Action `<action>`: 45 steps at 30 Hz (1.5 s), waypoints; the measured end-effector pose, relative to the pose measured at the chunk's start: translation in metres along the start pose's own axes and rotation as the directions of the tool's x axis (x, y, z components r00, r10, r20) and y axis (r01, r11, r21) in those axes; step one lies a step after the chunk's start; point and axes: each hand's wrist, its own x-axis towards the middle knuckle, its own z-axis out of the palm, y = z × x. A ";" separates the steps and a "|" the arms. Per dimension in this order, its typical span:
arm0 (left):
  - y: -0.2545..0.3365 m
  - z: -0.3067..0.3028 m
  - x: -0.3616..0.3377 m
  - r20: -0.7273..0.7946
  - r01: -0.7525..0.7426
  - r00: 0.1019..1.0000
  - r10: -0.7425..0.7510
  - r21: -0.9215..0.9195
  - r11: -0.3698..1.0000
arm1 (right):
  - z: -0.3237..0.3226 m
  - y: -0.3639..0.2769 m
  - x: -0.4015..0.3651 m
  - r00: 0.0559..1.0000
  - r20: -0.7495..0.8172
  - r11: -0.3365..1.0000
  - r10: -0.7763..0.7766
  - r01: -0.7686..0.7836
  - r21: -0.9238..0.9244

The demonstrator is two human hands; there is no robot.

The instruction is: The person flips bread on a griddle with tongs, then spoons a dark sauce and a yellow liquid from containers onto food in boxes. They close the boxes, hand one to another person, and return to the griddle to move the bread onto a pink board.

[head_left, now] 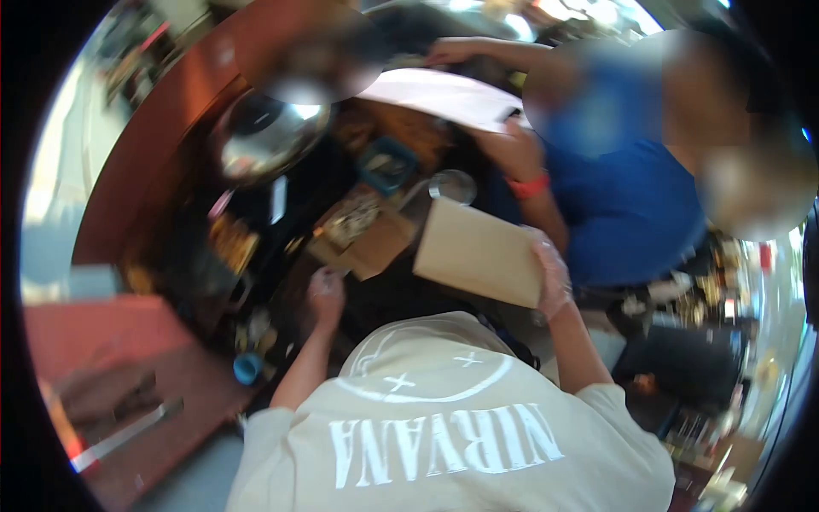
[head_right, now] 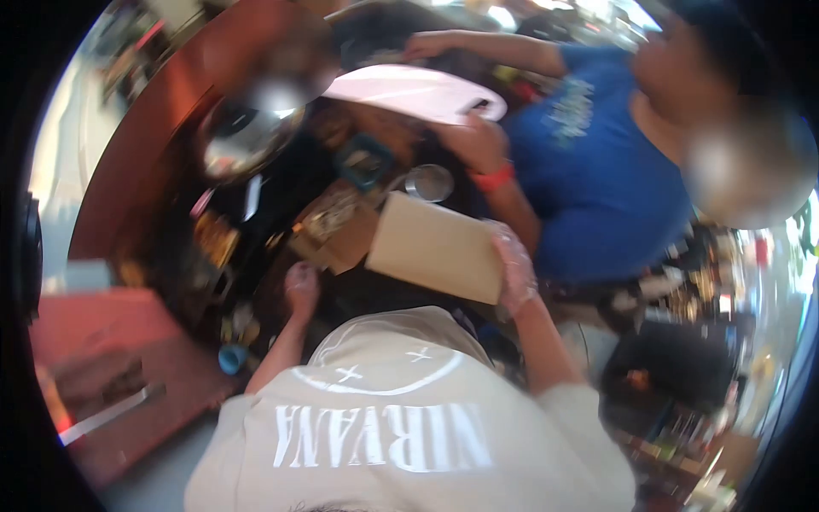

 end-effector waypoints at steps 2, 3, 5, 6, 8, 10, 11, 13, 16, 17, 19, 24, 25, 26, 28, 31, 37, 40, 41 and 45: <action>-0.004 -0.003 0.006 0.083 0.021 0.996 -0.025 0.052 0.998 | 0.005 -0.026 -0.020 0.994 -0.094 0.998 -0.062 0.060 -0.019; -0.033 0.011 0.010 0.061 0.016 0.998 -0.013 -0.051 0.999 | 0.010 -0.044 -0.034 0.995 -0.096 0.999 -0.004 0.008 0.042; -0.020 0.005 0.012 0.144 -0.049 0.988 0.057 -0.056 0.997 | -0.003 -0.076 -0.070 0.987 -0.158 0.990 0.013 0.009 0.139; -0.010 -0.006 0.015 0.160 -0.036 0.986 0.041 -0.035 0.999 | -0.015 -0.088 -0.090 0.968 -0.121 0.976 -0.218 0.213 -0.049; 0.007 -0.027 0.019 0.202 -0.006 0.979 0.009 -0.016 1.000 | -0.055 -0.103 -0.113 0.940 -0.122 0.946 -0.320 0.310 -0.090; 0.007 -0.036 0.020 0.217 -0.039 0.975 0.038 -0.001 0.999 | -0.106 -0.123 -0.142 0.953 -0.226 0.964 -0.200 0.232 0.127; -0.005 -0.039 0.020 0.203 -0.082 0.976 0.077 0.020 0.996 | -0.117 -0.134 -0.161 0.935 -0.305 0.939 -0.179 0.255 0.231; -0.034 -0.044 0.023 0.255 -0.020 0.966 0.046 -0.106 0.994 | -0.169 -0.141 -0.195 0.862 -0.445 0.943 -0.244 0.317 0.098; -0.028 -0.062 0.022 0.449 -0.057 0.874 0.187 -0.287 0.956 | -0.281 -0.112 -0.227 0.702 -0.667 0.892 -0.249 0.434 0.124; -0.010 -0.070 0.024 0.475 -0.160 0.847 0.240 -0.203 0.966 | -0.308 -0.103 -0.233 0.688 -0.680 0.884 -0.254 0.451 0.126; 0.034 -0.067 0.026 0.514 -0.295 0.801 0.308 -0.110 0.949 | -0.355 -0.088 -0.235 0.663 -0.723 0.795 -0.195 0.538 0.279; 0.227 -0.055 0.065 0.449 -0.889 0.383 0.807 -0.057 0.454 | -0.457 -0.074 -0.160 0.511 -0.846 0.635 -0.151 0.706 0.313; 0.273 -0.043 0.070 0.419 -0.946 0.279 0.864 -0.036 0.323 | -0.462 -0.084 -0.133 0.411 -0.901 0.599 -0.139 0.759 0.254; 0.323 -0.030 0.074 0.383 -0.980 0.173 0.907 -0.022 0.196 | -0.475 -0.096 -0.109 0.308 -0.943 0.562 -0.125 0.805 0.188; 0.418 -0.005 0.079 0.324 -1.000 0.007 0.946 0.026 -0.001 | -0.529 -0.109 -0.051 0.230 -0.970 0.595 -0.076 0.791 0.141; 0.525 0.026 0.082 0.284 -0.981 -0.152 0.947 0.074 -0.180 | -0.570 -0.148 0.024 0.304 -0.948 0.341 -0.099 0.905 0.254; 0.633 0.066 0.078 0.288 -0.934 -0.290 0.913 0.121 -0.335 | -0.661 -0.188 0.131 0.223 -0.974 0.336 -0.033 0.920 0.199; 0.660 0.089 0.065 0.310 -0.912 -0.320 0.895 0.153 -0.379 | -0.696 -0.220 0.174 0.122 -0.991 0.429 -0.053 0.899 0.087; 0.668 0.098 0.063 0.320 -0.907 -0.324 0.890 0.162 -0.389 | -0.711 -0.237 0.187 0.090 -0.993 0.452 -0.071 0.891 0.048; 0.704 0.133 0.056 0.355 -0.892 -0.310 0.882 0.212 -0.399 | -0.773 -0.284 0.237 -0.038 -0.998 0.698 -0.050 0.713 -0.063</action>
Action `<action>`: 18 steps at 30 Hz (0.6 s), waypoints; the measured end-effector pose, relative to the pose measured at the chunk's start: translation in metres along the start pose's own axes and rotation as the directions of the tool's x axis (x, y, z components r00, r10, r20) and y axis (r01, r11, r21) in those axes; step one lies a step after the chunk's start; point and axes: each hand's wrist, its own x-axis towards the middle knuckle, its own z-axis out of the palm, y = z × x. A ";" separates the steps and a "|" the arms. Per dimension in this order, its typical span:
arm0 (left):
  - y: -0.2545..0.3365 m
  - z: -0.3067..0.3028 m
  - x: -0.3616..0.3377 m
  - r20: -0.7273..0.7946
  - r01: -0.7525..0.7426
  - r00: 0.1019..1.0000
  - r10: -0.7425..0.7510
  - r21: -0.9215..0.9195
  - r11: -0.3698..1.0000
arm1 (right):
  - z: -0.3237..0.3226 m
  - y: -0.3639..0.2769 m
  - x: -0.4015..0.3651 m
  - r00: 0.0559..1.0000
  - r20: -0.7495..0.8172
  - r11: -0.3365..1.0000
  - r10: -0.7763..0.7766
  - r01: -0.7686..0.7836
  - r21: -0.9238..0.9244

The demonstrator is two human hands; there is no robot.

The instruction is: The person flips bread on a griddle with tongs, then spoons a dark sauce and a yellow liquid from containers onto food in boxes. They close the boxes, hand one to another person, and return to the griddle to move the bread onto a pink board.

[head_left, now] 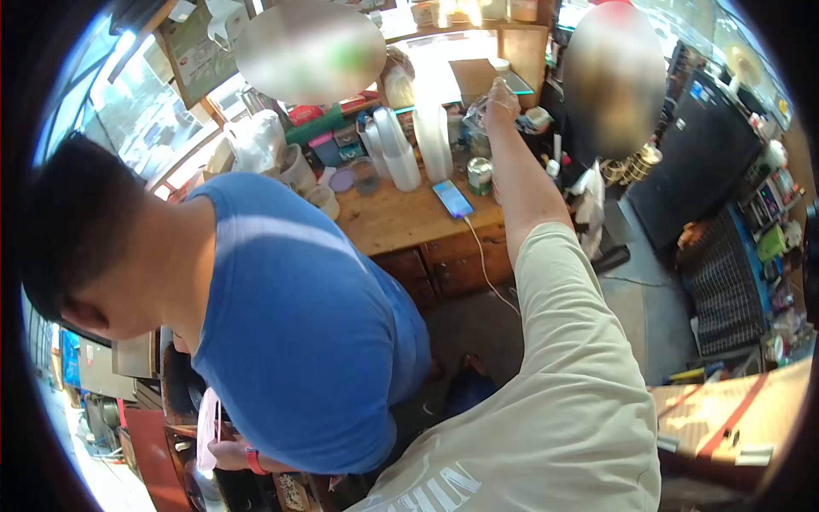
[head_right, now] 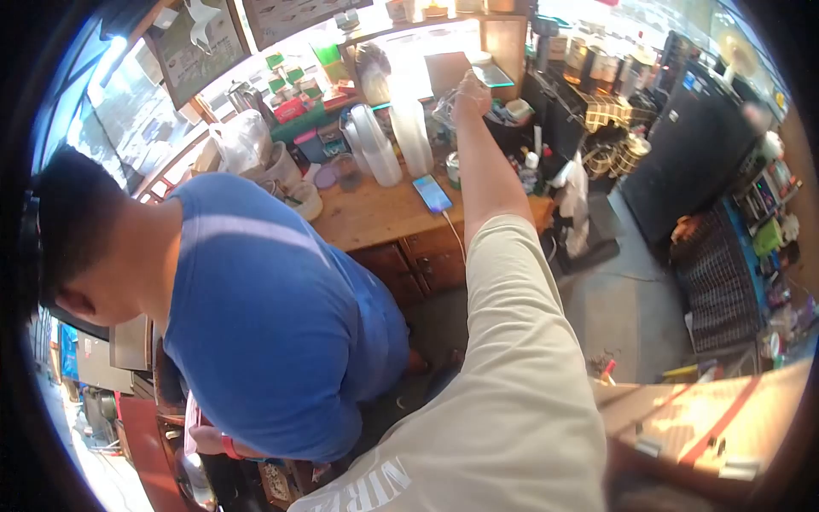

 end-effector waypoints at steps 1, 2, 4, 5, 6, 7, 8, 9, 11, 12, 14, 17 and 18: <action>-0.005 0.001 0.016 -0.016 0.016 1.000 -0.016 0.006 1.000 | 0.010 0.002 0.009 1.000 0.019 1.000 0.011 -0.011 0.010; -0.005 0.003 0.030 -0.010 0.022 1.000 -0.022 0.020 1.000 | 0.017 0.005 0.015 0.993 0.110 0.998 0.042 -0.046 0.039; -0.012 0.005 0.060 -0.010 0.029 1.000 -0.028 0.056 0.998 | 0.040 0.046 0.077 0.968 0.245 0.997 -0.055 0.066 -0.034; -0.013 0.013 0.065 -0.003 0.024 1.000 -0.023 0.059 0.998 | 0.061 0.094 0.126 0.937 0.305 0.967 -0.172 0.220 -0.130; -0.014 0.014 0.070 0.005 0.032 0.999 -0.033 0.082 0.996 | 0.079 0.113 0.134 0.976 0.219 0.998 -0.016 0.000 0.071; -0.015 0.014 0.075 0.022 0.041 0.999 -0.043 0.095 0.995 | 0.111 0.199 0.223 0.938 0.338 0.997 -0.070 0.069 0.015; -0.016 0.014 0.078 0.039 0.048 0.998 -0.052 0.105 0.993 | 0.099 0.148 0.164 0.930 0.342 0.963 0.132 -0.203 0.178; -0.018 0.015 0.080 0.051 0.053 0.997 -0.059 0.114 0.992 | 0.082 0.084 0.090 0.884 0.332 0.829 0.330 -0.439 0.346; -0.019 0.015 0.078 0.071 0.072 0.994 -0.081 0.123 0.990 | 0.081 0.087 0.091 0.864 0.379 0.940 0.331 -0.338 -0.049; -0.017 0.015 0.073 0.081 0.086 0.992 -0.096 0.123 0.989 | 0.083 0.092 0.096 0.865 0.412 0.938 0.285 -0.164 -0.305; 0.001 0.017 0.034 0.122 0.144 0.980 -0.157 0.106 0.984 | 0.087 0.095 0.102 0.819 0.560 0.468 0.124 0.450 -0.761; 0.045 0.014 -0.065 0.285 0.329 0.901 -0.328 0.044 0.943 | 0.078 0.087 0.093 0.782 0.623 -0.063 0.012 0.623 -0.780; 0.069 0.014 -0.117 0.364 0.428 0.838 -0.407 0.024 0.903 | 0.071 0.116 0.115 0.790 0.596 -0.222 -0.143 0.561 -0.797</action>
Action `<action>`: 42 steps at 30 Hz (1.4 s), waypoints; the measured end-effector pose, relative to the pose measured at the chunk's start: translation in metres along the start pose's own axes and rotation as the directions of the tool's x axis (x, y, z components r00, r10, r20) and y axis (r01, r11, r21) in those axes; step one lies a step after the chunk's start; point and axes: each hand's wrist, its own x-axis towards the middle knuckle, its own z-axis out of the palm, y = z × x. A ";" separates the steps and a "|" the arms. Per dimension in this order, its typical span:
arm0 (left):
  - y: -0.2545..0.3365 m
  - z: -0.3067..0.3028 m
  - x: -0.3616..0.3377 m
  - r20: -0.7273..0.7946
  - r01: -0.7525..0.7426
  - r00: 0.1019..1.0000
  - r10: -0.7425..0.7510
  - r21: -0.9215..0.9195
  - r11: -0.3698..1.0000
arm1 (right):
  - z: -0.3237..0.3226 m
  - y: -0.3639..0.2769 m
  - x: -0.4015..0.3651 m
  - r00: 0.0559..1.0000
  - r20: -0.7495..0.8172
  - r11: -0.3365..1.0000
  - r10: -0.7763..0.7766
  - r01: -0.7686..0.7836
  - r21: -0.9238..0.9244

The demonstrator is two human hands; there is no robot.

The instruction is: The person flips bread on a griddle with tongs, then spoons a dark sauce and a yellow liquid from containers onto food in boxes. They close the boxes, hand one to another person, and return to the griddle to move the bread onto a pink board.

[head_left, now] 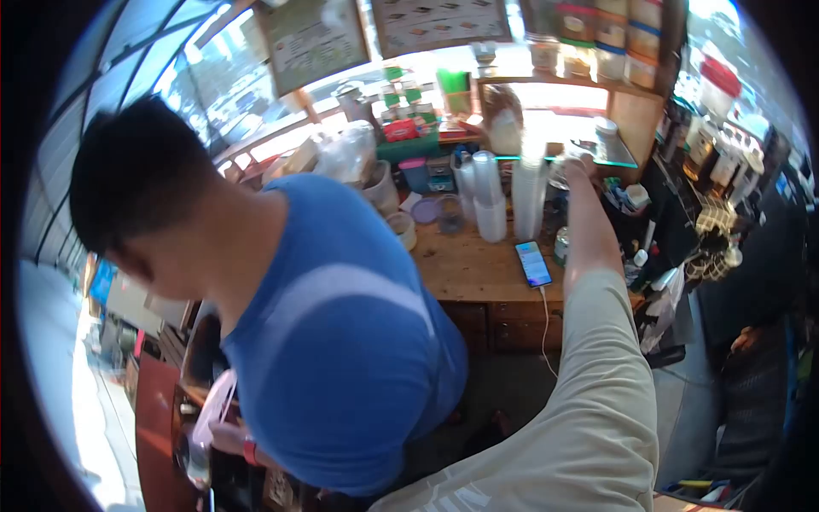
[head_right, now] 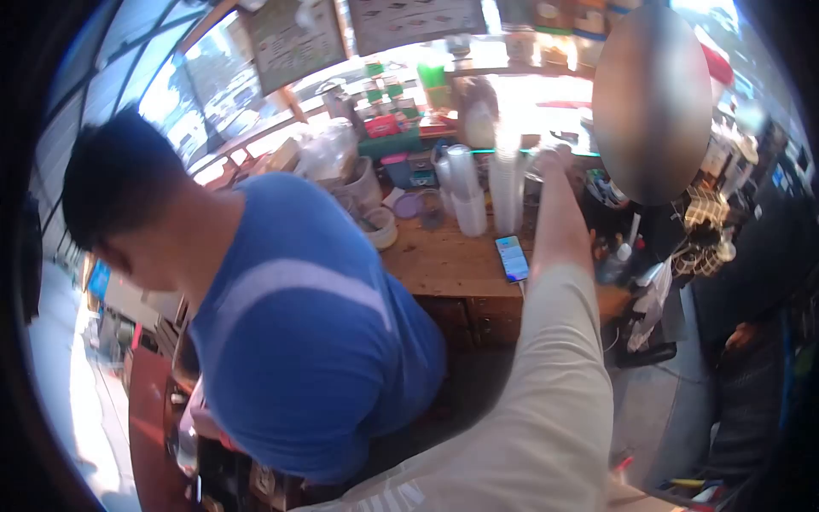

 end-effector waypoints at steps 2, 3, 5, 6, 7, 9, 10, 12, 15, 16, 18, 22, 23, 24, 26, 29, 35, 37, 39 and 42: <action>0.014 0.046 -0.117 0.241 0.267 0.942 -0.235 -0.109 0.957 | 0.066 0.044 0.022 0.977 -0.104 0.940 0.187 -0.147 0.308; 0.025 0.058 -0.176 0.341 0.388 0.882 -0.326 -0.130 0.913 | 0.072 0.065 0.014 0.967 -0.255 0.994 0.024 0.005 0.111; 0.047 0.077 -0.284 0.528 0.583 0.724 -0.444 -0.125 0.803 | -0.027 0.078 -0.130 0.815 -0.493 0.950 -0.306 0.228 -0.213; 0.053 0.083 -0.328 0.592 0.650 0.654 -0.471 -0.121 0.750 | -0.031 0.087 -0.169 0.874 -0.356 0.936 -0.329 0.253 -0.243; 0.065 0.094 -0.373 0.662 0.718 0.571 -0.485 -0.117 0.686 | -0.039 0.099 -0.220 0.922 -0.178 0.907 -0.344 0.278 -0.315; 0.079 0.109 -0.438 0.722 0.816 0.474 -0.504 -0.145 0.560 | -0.062 0.115 -0.342 0.886 0.321 0.706 -0.334 0.461 -0.537; 0.072 0.119 -0.456 0.749 0.888 0.398 -0.529 -0.168 0.429 | -0.084 0.115 -0.409 0.772 0.577 0.519 -0.267 0.620 -0.589; 0.055 0.099 -0.448 0.556 0.879 0.475 -0.682 -0.338 0.336 | -0.093 0.149 -0.527 0.555 0.805 0.344 -0.209 0.812 -0.471; 0.018 0.088 -0.427 0.610 0.948 0.251 -0.752 -0.313 0.063 | -0.066 0.186 -0.684 0.285 0.849 0.415 -0.444 0.906 -0.087; 0.012 0.101 -0.434 0.501 0.926 0.319 -0.805 -0.344 0.153 | -0.065 0.184 -0.728 0.204 0.819 0.411 -0.536 0.911 0.042; -0.006 0.115 -0.443 0.242 0.818 0.541 -0.805 -0.374 0.437 | -0.067 0.161 -0.799 0.060 0.710 0.326 -0.702 0.913 0.246; -0.026 0.147 -0.438 0.206 0.576 0.817 -0.539 -0.278 0.768 | -0.111 0.068 -0.892 0.039 0.543 0.337 -0.839 0.820 0.462; -0.027 0.164 -0.442 0.217 0.572 0.820 -0.529 -0.294 0.766 | -0.128 0.040 -0.912 0.174 0.632 0.567 -0.755 0.657 0.497; -0.025 0.182 -0.444 0.310 0.609 0.791 -0.528 -0.307 0.731 | -0.121 0.034 -0.929 0.054 0.482 0.428 -0.875 0.552 0.716; -0.027 0.193 -0.443 0.399 0.647 0.754 -0.522 -0.319 0.692 | -0.143 -0.021 -0.966 -0.096 0.481 0.382 -0.872 0.483 0.788; -0.028 0.188 -0.448 0.350 0.721 0.684 -0.639 -0.457 0.521 | -0.200 -0.123 -1.036 -0.162 0.344 0.231 -0.925 0.481 0.846; -0.041 0.187 -0.470 0.192 0.533 0.792 -0.580 -0.681 0.503 | -0.178 -0.239 -1.090 -0.502 -0.187 -0.501 -0.844 0.616 0.607; -0.049 0.186 -0.475 0.441 0.617 0.777 -0.449 -0.673 0.408 | -0.170 -0.261 -1.093 -0.742 0.291 -0.415 -0.604 0.604 0.681; -0.059 0.185 -0.481 0.382 0.579 0.801 -0.462 -0.691 0.433 | -0.168 -0.262 -1.086 -0.731 0.218 -0.410 -0.646 0.574 0.709; -0.070 0.173 -0.483 0.359 0.576 0.801 -0.479 -0.681 0.452 | -0.175 -0.264 -1.089 -0.700 0.103 -0.410 -0.707 0.524 0.746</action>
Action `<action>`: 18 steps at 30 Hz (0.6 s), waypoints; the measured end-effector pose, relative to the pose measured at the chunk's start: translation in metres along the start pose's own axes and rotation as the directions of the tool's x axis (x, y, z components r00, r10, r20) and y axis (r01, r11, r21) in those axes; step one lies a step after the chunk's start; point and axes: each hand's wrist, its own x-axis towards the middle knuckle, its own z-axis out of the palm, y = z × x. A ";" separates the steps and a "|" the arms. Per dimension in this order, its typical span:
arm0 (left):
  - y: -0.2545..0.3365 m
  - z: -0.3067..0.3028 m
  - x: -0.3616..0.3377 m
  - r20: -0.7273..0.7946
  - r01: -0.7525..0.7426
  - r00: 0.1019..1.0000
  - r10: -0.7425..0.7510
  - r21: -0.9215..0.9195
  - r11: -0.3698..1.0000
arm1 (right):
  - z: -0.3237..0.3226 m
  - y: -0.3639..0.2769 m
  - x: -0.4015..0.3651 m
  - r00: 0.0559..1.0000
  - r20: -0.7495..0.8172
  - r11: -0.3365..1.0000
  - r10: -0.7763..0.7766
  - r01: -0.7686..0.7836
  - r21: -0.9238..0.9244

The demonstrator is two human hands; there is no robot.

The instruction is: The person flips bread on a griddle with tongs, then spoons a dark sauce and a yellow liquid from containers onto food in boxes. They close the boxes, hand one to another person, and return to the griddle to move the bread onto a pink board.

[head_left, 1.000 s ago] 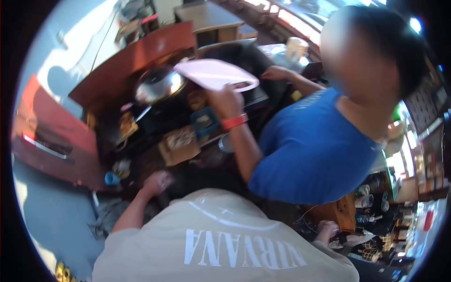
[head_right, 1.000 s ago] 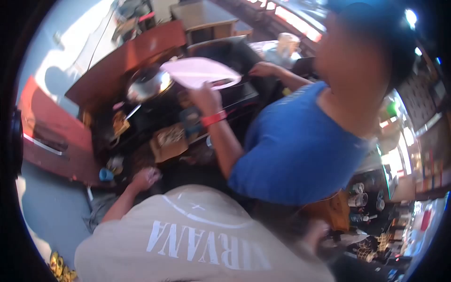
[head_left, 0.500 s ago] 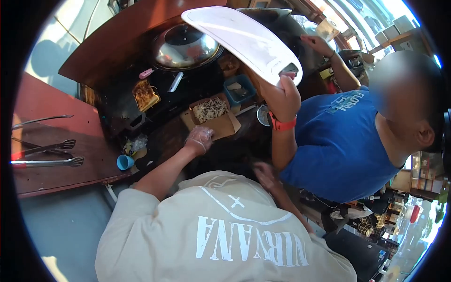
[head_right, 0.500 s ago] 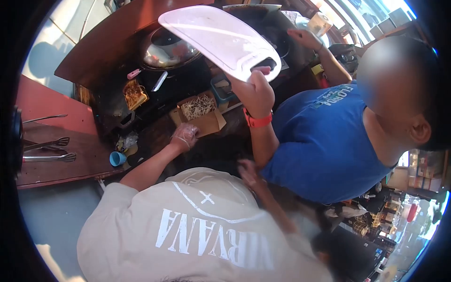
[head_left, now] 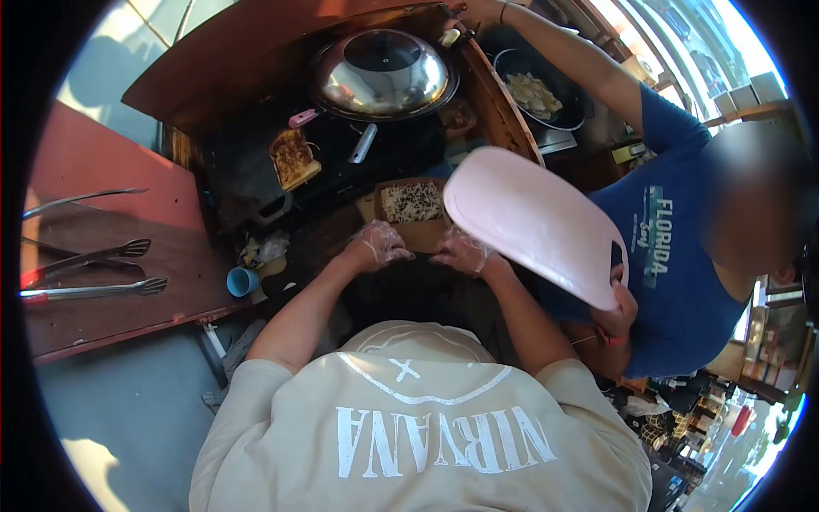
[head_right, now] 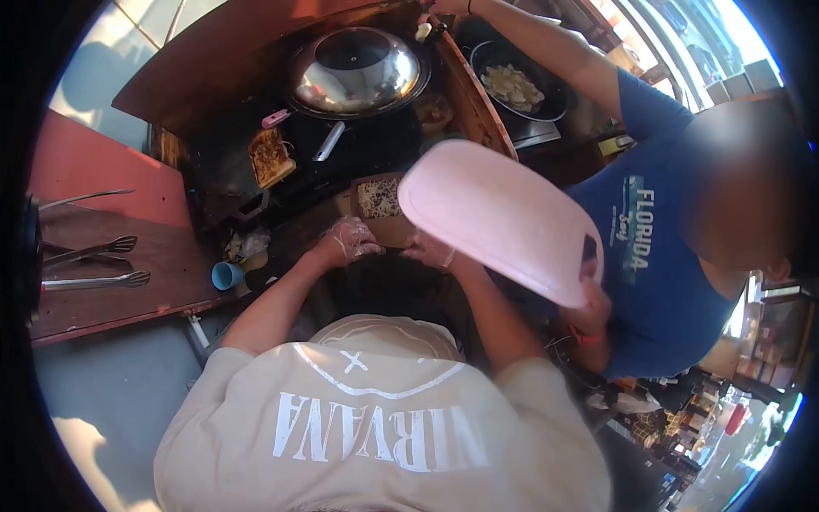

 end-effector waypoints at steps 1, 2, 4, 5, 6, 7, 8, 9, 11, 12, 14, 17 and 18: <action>0.001 -0.004 0.002 0.020 0.031 0.999 -0.032 0.024 0.999 | -0.006 -0.002 0.004 1.000 0.007 1.000 -0.005 0.005 -0.003; -0.005 -0.002 0.003 0.016 0.031 0.999 -0.031 0.020 0.999 | -0.014 -0.002 0.006 0.992 0.099 0.994 0.082 -0.073 -0.083; -0.019 0.005 0.008 -0.031 0.129 0.991 -0.130 -0.027 0.991 | -0.051 -0.021 0.012 0.926 0.248 0.940 0.285 -0.219 -0.262; -0.022 0.007 0.011 -0.027 0.122 0.992 -0.122 -0.033 0.992 | -0.056 -0.020 0.012 0.919 0.240 0.929 0.313 -0.243 -0.278; -0.019 0.004 0.013 -0.043 0.242 0.968 -0.246 -0.080 0.967 | -0.055 -0.014 0.011 0.924 0.209 0.927 0.319 -0.258 -0.272; -0.017 -0.001 0.016 -0.058 0.359 0.928 -0.368 -0.125 0.925 | -0.054 -0.008 0.011 0.932 0.178 0.930 0.317 -0.269 -0.250; -0.017 -0.005 0.019 -0.038 0.433 0.897 -0.441 -0.138 0.891 | -0.052 -0.003 0.011 0.935 0.152 0.930 0.320 -0.280 -0.238; -0.017 -0.009 0.021 -0.040 0.432 0.897 -0.441 -0.135 0.891 | -0.050 0.001 0.011 0.939 0.128 0.933 0.320 -0.289 -0.214; -0.015 -0.020 0.022 -0.013 0.526 0.844 -0.536 -0.171 0.833 | -0.045 0.009 0.011 0.943 0.082 0.938 0.323 -0.308 -0.160; -0.020 -0.022 0.020 -0.014 0.527 0.844 -0.536 -0.163 0.834 | -0.044 0.012 0.011 0.943 0.060 0.940 0.327 -0.318 -0.126; -0.033 -0.023 0.016 0.020 0.481 0.863 -0.506 -0.343 0.807 | -0.040 0.022 0.013 0.939 0.022 0.939 0.342 -0.341 -0.044; -0.045 -0.013 0.019 -0.150 0.439 0.810 -0.568 -0.488 0.755 | -0.023 0.040 0.018 0.922 -0.071 0.919 0.382 -0.371 0.131; -0.064 -0.003 0.020 -0.120 0.456 0.804 -0.583 -0.506 0.732 | -0.015 0.047 0.022 0.912 -0.102 0.907 0.397 -0.372 0.199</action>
